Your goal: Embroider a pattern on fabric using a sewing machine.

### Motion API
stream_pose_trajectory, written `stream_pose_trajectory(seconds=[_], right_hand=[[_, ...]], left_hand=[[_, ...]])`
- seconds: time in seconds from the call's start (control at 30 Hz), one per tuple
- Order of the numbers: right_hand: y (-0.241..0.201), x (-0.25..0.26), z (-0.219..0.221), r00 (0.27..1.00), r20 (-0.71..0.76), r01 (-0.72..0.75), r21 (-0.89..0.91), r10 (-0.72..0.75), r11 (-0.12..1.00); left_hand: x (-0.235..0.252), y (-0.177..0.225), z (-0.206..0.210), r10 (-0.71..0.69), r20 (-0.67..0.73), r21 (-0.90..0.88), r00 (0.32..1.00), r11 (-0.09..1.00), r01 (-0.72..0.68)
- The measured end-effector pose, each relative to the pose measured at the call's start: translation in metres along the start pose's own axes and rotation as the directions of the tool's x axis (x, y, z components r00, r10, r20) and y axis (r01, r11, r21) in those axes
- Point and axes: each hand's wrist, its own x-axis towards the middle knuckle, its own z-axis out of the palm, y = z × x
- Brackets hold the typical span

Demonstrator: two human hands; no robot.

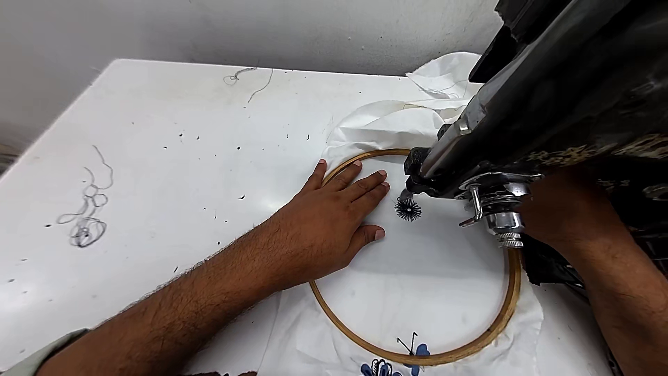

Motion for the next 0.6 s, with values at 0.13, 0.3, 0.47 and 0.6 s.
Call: stream_pose_trajectory(seconds=[0.13,0.3,0.47,0.6], right_hand=[[0.0045,0.0020,-0.0002,1.000,0.006,0.004,-0.003,-0.004,1.000],[-0.0030,-0.0017,0.0001,1.000,-0.009,-0.014,0.008,0.014,1.000],[0.0036,0.0011,-0.0003,1.000,-0.011,0.016,0.023,-0.015,1.000],[-0.0024,-0.0013,-0.0008,0.999,0.021,-0.043,0.028,0.042,0.999]], left_hand=[[-0.0004,0.0040,-0.0002,0.004,0.019,0.020,1.000,1.000,-0.004],[-0.0012,0.0010,-0.0028,-0.017,0.036,0.008,0.999,1.000,0.017],[0.0005,0.0029,0.0016,-0.001,-0.001,0.001,1.000,1.000,0.001],[-0.0026,0.0027,-0.0042,-0.017,0.053,0.012,0.998,1.000,0.016]])
